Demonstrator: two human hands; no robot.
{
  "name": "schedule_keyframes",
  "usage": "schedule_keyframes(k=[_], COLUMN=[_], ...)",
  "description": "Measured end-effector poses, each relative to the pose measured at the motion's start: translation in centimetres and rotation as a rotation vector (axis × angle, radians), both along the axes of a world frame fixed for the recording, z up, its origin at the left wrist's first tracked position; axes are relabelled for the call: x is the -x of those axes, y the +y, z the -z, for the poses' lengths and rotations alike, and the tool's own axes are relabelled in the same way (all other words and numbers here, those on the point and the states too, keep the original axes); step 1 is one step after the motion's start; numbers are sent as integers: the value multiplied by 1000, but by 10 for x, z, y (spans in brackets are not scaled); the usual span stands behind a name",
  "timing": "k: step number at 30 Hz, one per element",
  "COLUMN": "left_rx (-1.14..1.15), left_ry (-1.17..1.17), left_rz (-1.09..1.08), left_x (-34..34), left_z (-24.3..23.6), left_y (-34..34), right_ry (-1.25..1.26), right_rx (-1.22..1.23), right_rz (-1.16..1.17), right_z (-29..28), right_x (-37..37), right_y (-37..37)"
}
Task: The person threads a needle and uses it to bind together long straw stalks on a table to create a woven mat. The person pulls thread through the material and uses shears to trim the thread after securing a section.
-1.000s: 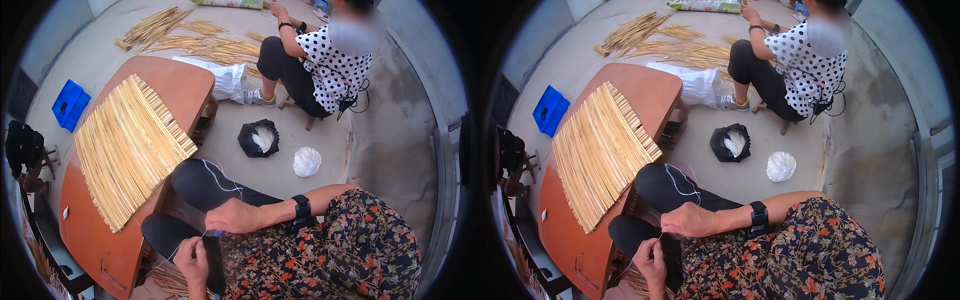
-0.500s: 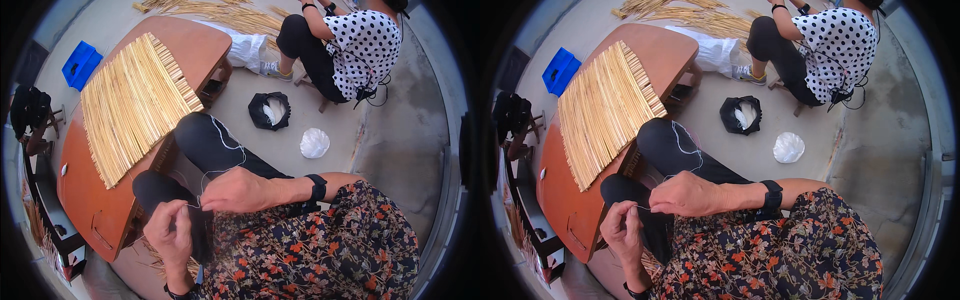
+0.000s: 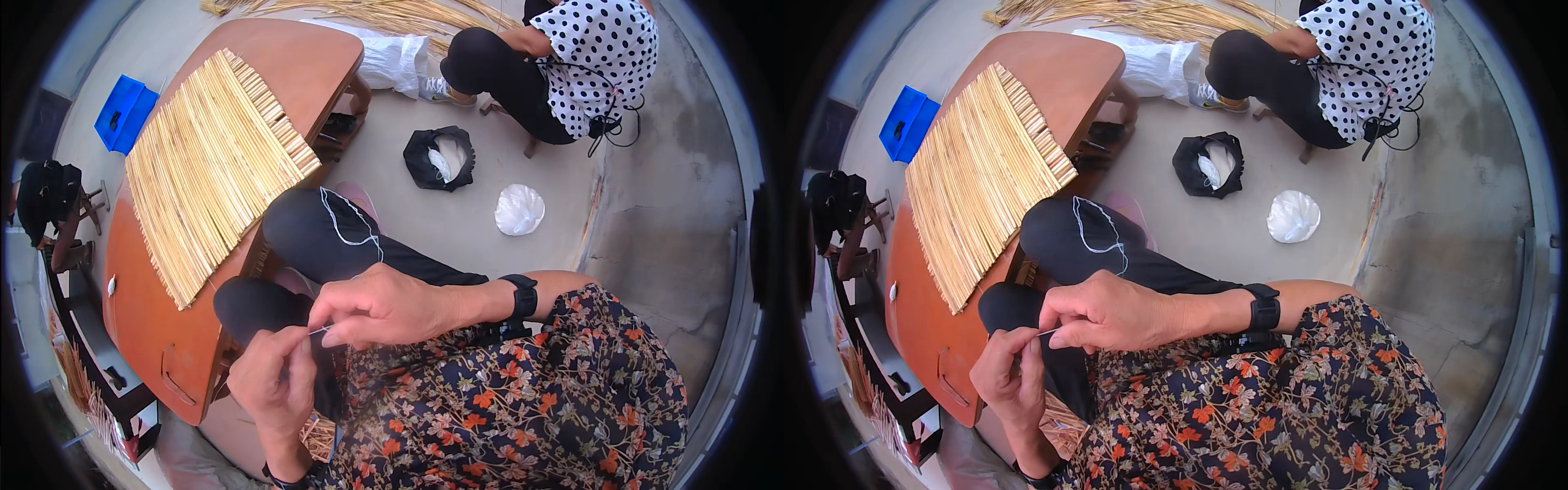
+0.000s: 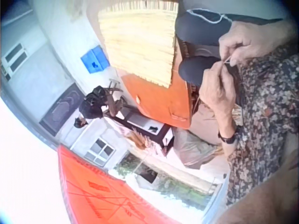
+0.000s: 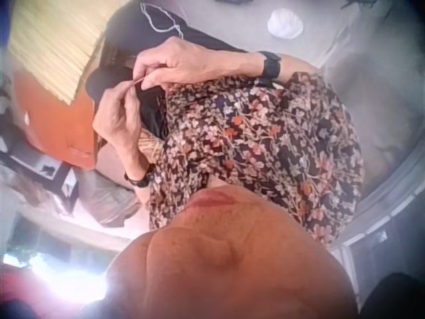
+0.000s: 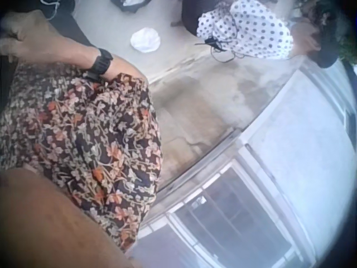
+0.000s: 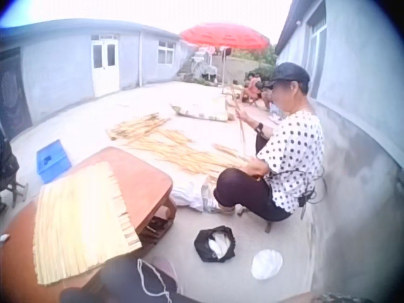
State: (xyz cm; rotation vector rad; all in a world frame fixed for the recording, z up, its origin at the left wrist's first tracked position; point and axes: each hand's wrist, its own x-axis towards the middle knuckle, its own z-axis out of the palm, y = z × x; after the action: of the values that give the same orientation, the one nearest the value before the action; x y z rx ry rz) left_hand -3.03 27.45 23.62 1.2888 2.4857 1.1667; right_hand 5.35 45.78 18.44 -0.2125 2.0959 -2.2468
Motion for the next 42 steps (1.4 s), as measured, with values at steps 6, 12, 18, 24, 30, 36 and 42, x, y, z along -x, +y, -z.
schedule_keyframes(k=[6,12,18,24,30,36,42], left_rx=[64,19,302,363,337,283,168], left_ry=[-111,-373,220,215,199,193,201], left_rz=[-119,-461,-239,-248,-186,-177,-202], left_x=[9,31,45,57,67,67,62], left_z=[33,71,96,94,95,99,102], left_y=[-14,-51,-43,-44,-47,-46,-39], right_ry=[-262,-58,-256,84,-197,-499,-810], right_rx=[340,-694,-1065,-1196,-1038,-422,404], right_rz=[483,635,347,380,376,568,581], right_z=[62,210,340,309,361,381,316], right_x=[18,109,216,226,233,231,143], right_y=[29,110,133,137,141,128,126])
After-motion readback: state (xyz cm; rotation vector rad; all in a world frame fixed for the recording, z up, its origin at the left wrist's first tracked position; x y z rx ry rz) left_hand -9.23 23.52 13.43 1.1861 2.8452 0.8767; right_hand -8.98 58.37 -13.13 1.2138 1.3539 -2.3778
